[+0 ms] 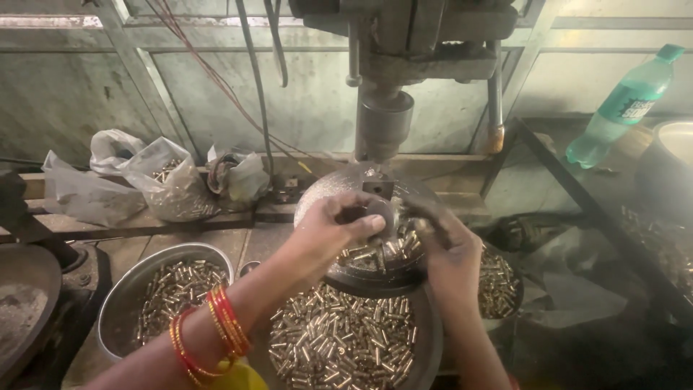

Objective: The recorder is placing small metal cylindrical parts into a fixture and pulling the lever of a tapping machine or drill press to process them.

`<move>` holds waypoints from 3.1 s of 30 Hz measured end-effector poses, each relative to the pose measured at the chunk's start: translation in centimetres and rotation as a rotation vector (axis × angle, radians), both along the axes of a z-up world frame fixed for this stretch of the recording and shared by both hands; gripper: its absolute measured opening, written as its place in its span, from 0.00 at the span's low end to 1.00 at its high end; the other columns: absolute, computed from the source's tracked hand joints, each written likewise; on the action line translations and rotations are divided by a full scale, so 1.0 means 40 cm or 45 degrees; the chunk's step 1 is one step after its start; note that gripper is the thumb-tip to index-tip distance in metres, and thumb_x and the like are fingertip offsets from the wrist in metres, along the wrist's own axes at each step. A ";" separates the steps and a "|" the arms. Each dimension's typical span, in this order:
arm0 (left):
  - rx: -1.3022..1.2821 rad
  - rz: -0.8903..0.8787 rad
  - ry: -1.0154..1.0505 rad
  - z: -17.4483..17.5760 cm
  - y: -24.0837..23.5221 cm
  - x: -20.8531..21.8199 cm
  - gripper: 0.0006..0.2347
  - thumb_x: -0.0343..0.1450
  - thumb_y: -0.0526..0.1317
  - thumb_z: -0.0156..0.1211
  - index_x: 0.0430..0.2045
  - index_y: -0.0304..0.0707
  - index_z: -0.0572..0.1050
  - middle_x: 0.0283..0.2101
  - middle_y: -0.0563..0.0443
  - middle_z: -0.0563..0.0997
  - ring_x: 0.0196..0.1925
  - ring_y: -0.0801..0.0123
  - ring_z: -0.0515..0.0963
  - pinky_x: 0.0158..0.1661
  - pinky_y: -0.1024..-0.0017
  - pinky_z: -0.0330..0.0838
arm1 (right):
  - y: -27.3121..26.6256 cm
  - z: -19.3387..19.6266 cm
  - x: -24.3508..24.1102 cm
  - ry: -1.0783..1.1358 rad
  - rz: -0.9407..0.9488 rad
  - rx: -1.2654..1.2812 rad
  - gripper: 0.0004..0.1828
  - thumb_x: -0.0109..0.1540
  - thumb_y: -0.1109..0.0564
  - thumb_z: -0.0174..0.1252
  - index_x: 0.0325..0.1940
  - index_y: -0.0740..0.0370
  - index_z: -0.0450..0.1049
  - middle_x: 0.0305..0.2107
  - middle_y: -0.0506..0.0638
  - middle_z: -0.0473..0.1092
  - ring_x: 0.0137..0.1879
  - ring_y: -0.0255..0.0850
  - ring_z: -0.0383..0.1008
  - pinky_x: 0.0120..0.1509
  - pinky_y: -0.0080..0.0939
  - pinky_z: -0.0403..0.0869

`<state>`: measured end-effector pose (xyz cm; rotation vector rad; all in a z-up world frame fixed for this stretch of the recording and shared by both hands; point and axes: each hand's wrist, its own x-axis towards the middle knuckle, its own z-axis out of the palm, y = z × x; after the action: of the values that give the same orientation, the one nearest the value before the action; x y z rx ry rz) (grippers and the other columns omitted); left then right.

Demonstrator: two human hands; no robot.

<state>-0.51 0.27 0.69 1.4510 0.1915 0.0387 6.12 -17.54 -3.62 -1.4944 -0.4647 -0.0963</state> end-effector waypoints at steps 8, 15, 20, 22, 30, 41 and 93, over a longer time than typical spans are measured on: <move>1.089 0.324 -0.407 -0.003 0.023 -0.009 0.15 0.64 0.35 0.70 0.46 0.46 0.81 0.46 0.51 0.87 0.44 0.69 0.87 0.50 0.71 0.79 | -0.008 -0.022 0.026 -0.529 -0.144 -0.189 0.12 0.63 0.67 0.59 0.49 0.60 0.81 0.44 0.48 0.80 0.48 0.35 0.77 0.63 0.36 0.69; 1.289 0.460 -0.357 0.021 0.040 0.012 0.22 0.61 0.43 0.77 0.47 0.41 0.75 0.55 0.44 0.79 0.57 0.56 0.78 0.56 0.59 0.73 | 0.000 -0.008 0.002 -0.373 -0.183 -0.230 0.14 0.62 0.67 0.59 0.49 0.56 0.82 0.46 0.48 0.78 0.42 0.36 0.74 0.45 0.33 0.70; 1.101 0.259 -0.532 0.016 0.051 0.020 0.28 0.66 0.40 0.73 0.59 0.41 0.64 0.59 0.37 0.78 0.65 0.49 0.73 0.66 0.53 0.61 | -0.022 0.054 0.118 -0.500 -0.470 -0.238 0.25 0.59 0.66 0.59 0.61 0.61 0.67 0.57 0.56 0.65 0.53 0.42 0.63 0.46 0.40 0.73; 1.059 0.267 -0.336 0.029 0.037 0.021 0.31 0.66 0.38 0.71 0.62 0.41 0.60 0.59 0.37 0.77 0.63 0.54 0.74 0.62 0.54 0.65 | -0.035 0.137 0.221 -1.326 -0.763 -0.300 0.24 0.70 0.71 0.65 0.66 0.62 0.64 0.56 0.50 0.63 0.72 0.48 0.62 0.74 0.54 0.72; 0.779 0.296 -0.205 0.036 0.005 0.017 0.30 0.66 0.32 0.65 0.64 0.44 0.59 0.62 0.42 0.74 0.59 0.57 0.78 0.49 0.65 0.81 | 0.067 0.245 0.478 -1.356 -0.355 -0.237 0.20 0.59 0.68 0.61 0.55 0.64 0.70 0.42 0.60 0.77 0.46 0.48 0.80 0.49 0.43 0.77; 0.602 0.209 -0.291 0.043 0.012 0.012 0.28 0.69 0.29 0.58 0.65 0.41 0.58 0.66 0.39 0.73 0.56 0.51 0.86 0.49 0.59 0.81 | 0.193 0.147 0.872 -1.608 -0.601 -0.204 0.15 0.68 0.59 0.62 0.48 0.76 0.69 0.41 0.60 0.73 0.45 0.51 0.75 0.46 0.47 0.74; 0.913 -0.011 0.151 0.049 0.026 -0.055 0.14 0.67 0.42 0.67 0.47 0.51 0.83 0.37 0.50 0.88 0.30 0.72 0.77 0.32 0.71 0.71 | -0.207 -0.611 0.523 -0.629 -0.264 -1.383 0.06 0.56 0.59 0.59 0.35 0.61 0.79 0.35 0.59 0.77 0.41 0.55 0.78 0.47 0.54 0.76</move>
<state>-2.70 1.32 2.64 2.1719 0.2850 0.0139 27.05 -25.81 -28.06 -2.6063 -0.8254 -0.4335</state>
